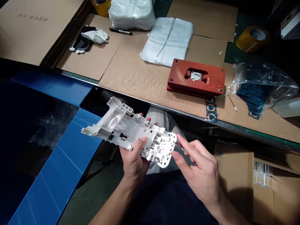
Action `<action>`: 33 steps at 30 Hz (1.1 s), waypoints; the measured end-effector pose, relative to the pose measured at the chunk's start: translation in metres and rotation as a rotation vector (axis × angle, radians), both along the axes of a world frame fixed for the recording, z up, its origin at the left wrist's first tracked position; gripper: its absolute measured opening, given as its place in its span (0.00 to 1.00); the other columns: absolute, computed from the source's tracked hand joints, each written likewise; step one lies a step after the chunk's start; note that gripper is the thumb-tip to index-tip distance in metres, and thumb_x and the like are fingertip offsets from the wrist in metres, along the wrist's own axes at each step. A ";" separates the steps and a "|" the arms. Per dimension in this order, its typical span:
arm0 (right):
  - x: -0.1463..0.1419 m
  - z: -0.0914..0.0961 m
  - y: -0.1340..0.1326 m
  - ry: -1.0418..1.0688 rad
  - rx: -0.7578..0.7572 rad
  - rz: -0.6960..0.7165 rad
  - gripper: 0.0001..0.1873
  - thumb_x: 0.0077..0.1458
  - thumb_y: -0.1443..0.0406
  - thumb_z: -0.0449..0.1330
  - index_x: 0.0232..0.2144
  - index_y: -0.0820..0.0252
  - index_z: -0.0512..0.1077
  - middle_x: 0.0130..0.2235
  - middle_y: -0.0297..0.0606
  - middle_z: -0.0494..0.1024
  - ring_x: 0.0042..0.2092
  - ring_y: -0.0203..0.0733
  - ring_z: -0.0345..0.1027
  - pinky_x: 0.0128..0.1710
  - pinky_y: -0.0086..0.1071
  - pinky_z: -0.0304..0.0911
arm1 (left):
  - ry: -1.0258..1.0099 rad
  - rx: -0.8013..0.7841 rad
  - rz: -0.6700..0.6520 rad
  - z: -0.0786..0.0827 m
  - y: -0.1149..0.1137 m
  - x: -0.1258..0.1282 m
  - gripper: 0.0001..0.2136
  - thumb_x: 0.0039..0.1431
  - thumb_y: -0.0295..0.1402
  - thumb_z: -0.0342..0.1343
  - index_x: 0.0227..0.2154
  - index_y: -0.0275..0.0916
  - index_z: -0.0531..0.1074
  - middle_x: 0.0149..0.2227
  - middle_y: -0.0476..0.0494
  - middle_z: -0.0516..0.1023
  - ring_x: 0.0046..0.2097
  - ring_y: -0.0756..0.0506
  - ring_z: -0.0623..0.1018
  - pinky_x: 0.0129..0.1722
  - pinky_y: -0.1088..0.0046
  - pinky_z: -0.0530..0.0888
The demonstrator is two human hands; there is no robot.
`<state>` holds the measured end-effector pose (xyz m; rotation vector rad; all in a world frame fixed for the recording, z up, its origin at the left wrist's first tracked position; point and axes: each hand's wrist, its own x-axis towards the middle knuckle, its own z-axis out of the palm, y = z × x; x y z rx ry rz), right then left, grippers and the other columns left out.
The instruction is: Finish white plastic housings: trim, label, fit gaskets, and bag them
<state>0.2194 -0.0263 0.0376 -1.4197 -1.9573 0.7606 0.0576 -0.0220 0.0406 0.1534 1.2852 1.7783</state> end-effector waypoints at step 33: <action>-0.002 -0.006 -0.006 0.129 0.081 0.073 0.22 0.59 0.62 0.68 0.53 0.67 0.77 0.32 0.40 0.74 0.31 0.37 0.69 0.29 0.31 0.66 | 0.160 0.072 0.090 -0.011 0.001 0.004 0.28 0.53 0.25 0.63 0.58 0.50 0.72 0.56 0.42 0.79 0.60 0.33 0.76 0.58 0.50 0.76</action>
